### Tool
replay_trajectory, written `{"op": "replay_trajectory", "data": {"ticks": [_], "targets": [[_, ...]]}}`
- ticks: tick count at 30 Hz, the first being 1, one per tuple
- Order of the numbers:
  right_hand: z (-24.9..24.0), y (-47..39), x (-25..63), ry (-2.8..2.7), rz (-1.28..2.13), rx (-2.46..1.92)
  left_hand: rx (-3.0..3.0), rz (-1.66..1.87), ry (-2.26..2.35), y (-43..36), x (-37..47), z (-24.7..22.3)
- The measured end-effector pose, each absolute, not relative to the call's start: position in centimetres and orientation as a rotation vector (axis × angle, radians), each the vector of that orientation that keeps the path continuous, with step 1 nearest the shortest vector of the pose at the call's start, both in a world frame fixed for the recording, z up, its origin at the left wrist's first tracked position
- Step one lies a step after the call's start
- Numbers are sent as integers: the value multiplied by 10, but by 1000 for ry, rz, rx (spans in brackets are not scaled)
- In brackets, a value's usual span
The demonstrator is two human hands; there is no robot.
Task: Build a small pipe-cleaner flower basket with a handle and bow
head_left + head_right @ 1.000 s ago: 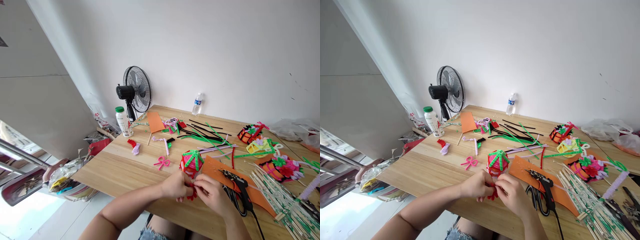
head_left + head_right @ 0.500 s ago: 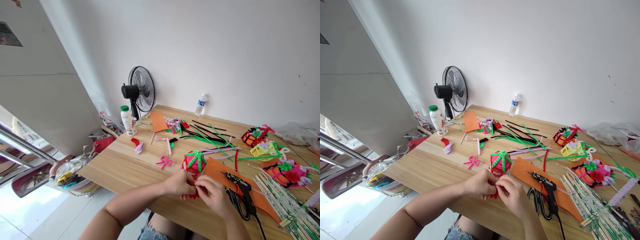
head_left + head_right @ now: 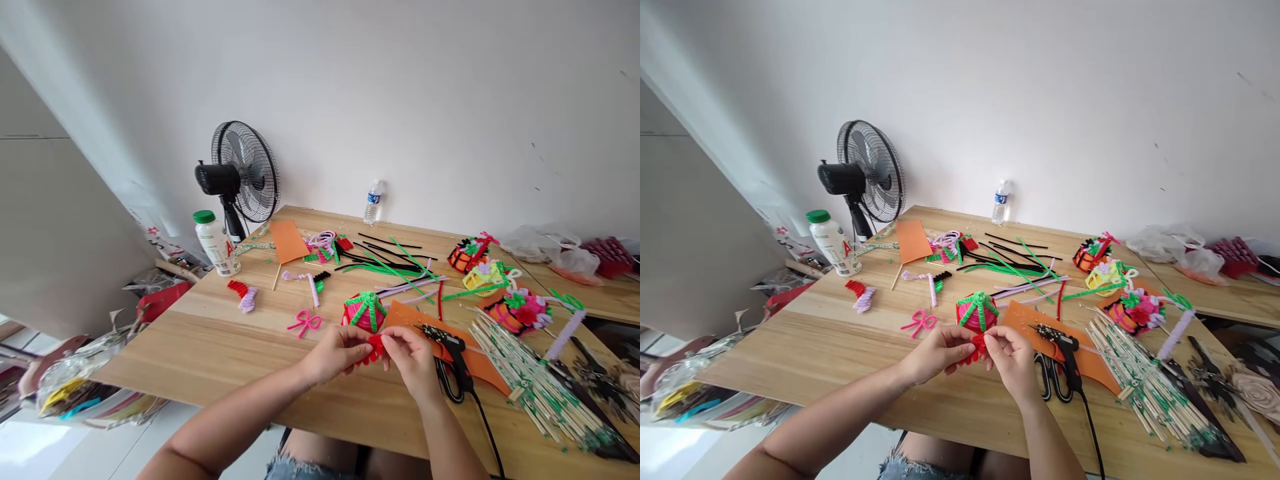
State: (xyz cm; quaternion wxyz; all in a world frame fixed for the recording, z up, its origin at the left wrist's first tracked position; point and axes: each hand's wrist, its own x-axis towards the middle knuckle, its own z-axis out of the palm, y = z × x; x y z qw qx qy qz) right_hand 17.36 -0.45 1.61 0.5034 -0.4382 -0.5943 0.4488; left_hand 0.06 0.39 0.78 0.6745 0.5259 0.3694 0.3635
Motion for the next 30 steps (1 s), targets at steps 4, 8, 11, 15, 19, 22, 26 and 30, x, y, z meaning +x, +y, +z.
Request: {"op": "replay_trajectory", "data": {"ticks": [4,8,11,15,19,22,26,30], "targets": [[15,-4,176,-1510,1167,-1064,1298,802,869,4,-1,9],[14,-5,177,-1717,1008,-1065,1496,792,866,4,-1,10],[15,-5,176,-1879,782,-995,1546,783,935,4,1,8],[13,-5,176,-2047,535,-869,1511,758,996,4,2,5],[12,-4,176,-2209,277,-755,1340,683,999,6,1,5],[13,-4,177,-2179,299,-751,1248,688,970,7,1,7],[13,-6,177,-1941,682,-922,1159,905,974,5,2,9],[12,-7,175,-1780,957,-1024,1121,1040,951,5,4,9]]}}
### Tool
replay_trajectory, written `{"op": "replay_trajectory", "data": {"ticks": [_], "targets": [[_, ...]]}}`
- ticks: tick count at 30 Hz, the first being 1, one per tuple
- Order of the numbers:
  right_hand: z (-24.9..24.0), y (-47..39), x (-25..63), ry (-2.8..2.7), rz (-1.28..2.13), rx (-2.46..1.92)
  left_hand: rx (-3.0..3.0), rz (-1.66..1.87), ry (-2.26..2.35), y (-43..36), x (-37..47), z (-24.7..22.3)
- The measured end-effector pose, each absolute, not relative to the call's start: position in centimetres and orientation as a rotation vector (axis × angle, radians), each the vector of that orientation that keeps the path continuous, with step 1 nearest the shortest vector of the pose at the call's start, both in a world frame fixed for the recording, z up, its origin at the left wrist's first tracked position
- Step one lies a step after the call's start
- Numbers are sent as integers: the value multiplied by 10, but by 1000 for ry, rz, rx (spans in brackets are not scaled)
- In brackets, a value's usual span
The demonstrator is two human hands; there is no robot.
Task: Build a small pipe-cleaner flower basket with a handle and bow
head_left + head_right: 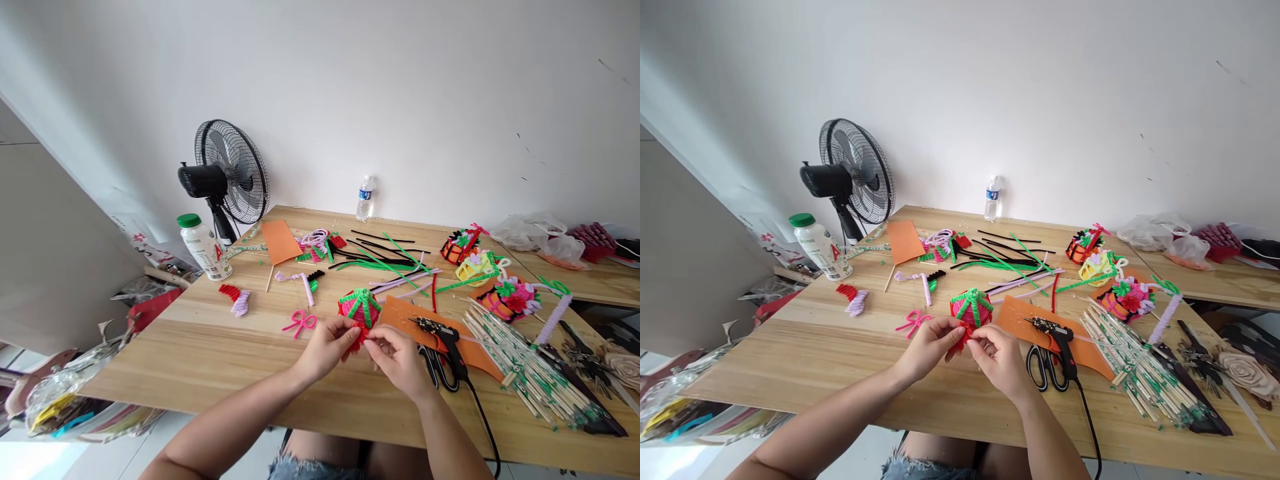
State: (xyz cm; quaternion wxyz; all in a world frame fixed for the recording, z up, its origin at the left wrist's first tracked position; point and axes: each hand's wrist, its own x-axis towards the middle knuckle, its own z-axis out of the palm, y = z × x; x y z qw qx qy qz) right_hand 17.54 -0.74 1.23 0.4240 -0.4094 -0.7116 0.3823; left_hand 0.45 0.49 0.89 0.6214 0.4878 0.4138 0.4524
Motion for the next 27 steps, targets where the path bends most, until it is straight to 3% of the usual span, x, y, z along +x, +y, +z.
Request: {"op": "replay_trajectory", "data": {"ticks": [7,15,22,27], "targets": [[13,-7,174,-1612,1119,-997,1000,1018,835,5,6,7],[17,-7,171,-1863,557,-962,1184,1075,883,1,5,6],[15,-8,172,-2021,241,-847,1536,889,887,-1,-2,5],[10,-15,161,-1935,70,-918,1521,1009,867,-5,3,1]]}}
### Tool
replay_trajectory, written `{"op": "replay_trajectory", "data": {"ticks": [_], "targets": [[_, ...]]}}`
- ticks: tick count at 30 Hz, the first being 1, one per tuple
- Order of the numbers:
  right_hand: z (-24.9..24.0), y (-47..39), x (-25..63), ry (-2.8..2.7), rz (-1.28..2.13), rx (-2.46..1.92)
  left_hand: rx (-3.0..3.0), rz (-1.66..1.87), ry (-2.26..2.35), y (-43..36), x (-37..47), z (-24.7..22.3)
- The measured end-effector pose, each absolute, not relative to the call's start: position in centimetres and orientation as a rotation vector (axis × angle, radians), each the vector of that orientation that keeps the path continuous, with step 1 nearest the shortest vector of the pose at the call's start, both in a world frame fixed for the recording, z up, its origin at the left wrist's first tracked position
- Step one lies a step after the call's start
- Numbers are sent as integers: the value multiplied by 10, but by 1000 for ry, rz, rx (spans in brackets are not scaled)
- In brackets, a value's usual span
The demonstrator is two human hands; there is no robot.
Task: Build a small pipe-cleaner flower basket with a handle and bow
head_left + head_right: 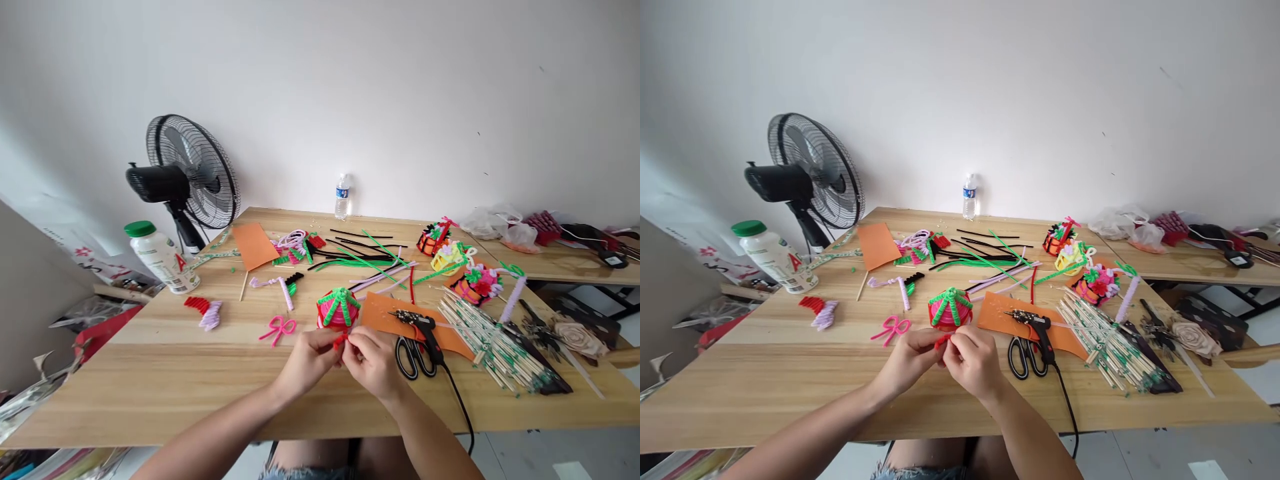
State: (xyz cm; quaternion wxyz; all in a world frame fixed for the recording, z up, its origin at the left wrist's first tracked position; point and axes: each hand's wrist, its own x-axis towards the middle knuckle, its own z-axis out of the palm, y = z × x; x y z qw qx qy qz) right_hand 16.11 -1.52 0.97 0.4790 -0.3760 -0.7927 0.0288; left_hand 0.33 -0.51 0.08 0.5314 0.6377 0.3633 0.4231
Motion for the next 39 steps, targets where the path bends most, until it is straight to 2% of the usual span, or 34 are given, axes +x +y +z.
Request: {"op": "replay_trajectory", "data": {"ticks": [8,17,21,27,33,39], "targets": [[14,-13,165,-1804,542,-985,1456,1242,982,-11,8,1],[14,-10,170,-1888,459,-831,1571,1058,874,-5,5,6],[13,-10,169,-1894,341,-831,1704,1176,933,-7,4,3],[8,-15,163,-1949,-77,-812,1874,1417,999,-16,8,-4],[16,-16,162,-1819,365,-823,1799,1448,975,-20,4,2],[20,-13,165,-1786,400,-764,1745,1294,909,-14,4,6]]}}
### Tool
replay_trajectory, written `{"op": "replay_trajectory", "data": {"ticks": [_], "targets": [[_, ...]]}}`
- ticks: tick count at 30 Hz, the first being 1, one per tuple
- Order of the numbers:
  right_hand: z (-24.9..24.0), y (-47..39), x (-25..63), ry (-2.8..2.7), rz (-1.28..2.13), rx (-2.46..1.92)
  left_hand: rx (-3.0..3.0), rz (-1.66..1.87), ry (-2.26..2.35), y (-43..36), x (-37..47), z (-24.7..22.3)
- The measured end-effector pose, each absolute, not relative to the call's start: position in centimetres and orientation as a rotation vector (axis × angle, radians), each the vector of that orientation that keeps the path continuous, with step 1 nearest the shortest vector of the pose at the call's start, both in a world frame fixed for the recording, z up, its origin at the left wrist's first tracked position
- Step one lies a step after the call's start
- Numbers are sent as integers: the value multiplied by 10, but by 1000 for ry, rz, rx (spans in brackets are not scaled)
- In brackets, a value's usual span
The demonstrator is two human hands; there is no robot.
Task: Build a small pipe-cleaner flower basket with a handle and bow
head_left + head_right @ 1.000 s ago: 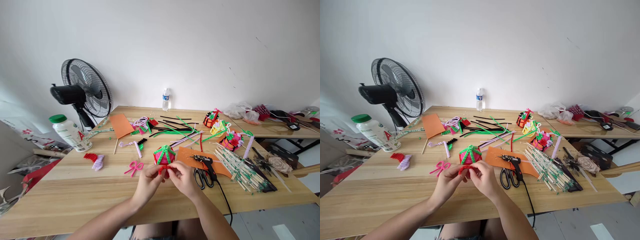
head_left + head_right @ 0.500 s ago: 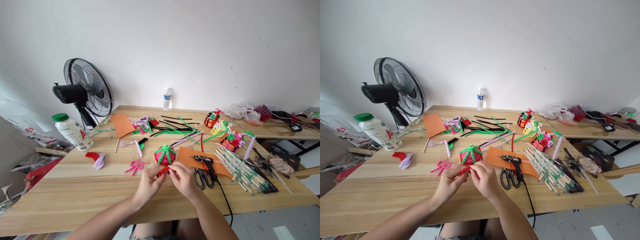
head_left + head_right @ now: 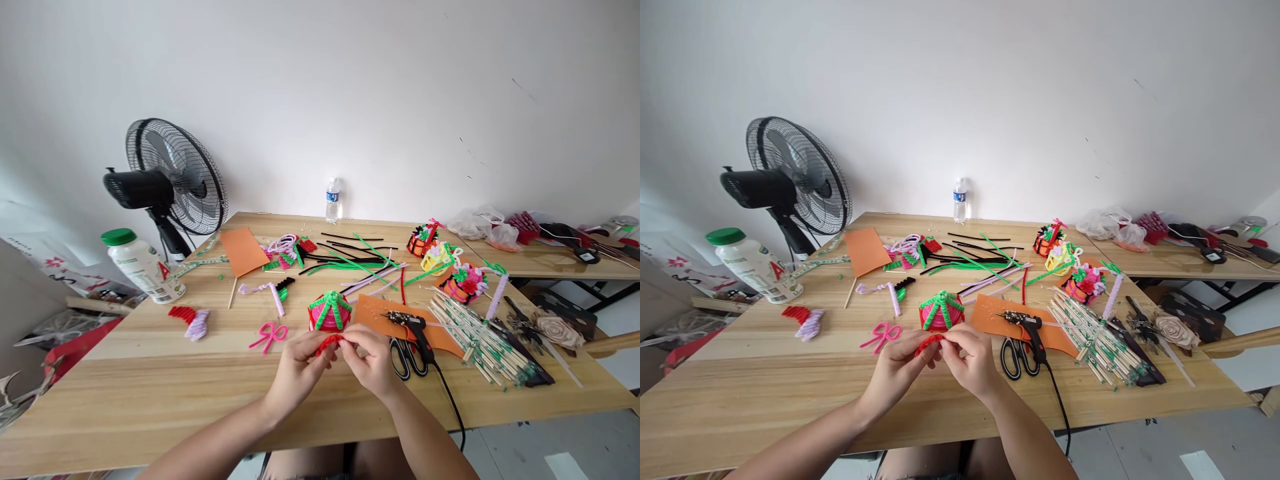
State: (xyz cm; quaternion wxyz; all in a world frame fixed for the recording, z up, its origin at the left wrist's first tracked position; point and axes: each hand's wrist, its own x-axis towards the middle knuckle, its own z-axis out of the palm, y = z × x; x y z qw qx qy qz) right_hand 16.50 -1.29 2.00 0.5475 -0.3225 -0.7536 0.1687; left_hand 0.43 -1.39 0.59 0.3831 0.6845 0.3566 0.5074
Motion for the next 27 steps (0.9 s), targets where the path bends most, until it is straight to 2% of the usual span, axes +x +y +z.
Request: {"op": "replay_trajectory", "data": {"ticks": [5,11,13,17,24,27], "targets": [[18,-13,164,-1793,347,-763,1683,1186,855,-11,6,4],[13,-18,159,-1901,-220,-760,1675,1313,961,-18,8,-4],[12,-18,157,-1870,-108,-769,1664,1342,959,-19,8,-3],[9,-17,156,-1766,409,-845,1628,1393,1010,-17,5,1],[3,-15,155,-1480,1007,-897,1714,1444,963,-14,4,-2],[4,-14,157,-1460,1060,-877,1717,1415,953,-13,3,-2]]}}
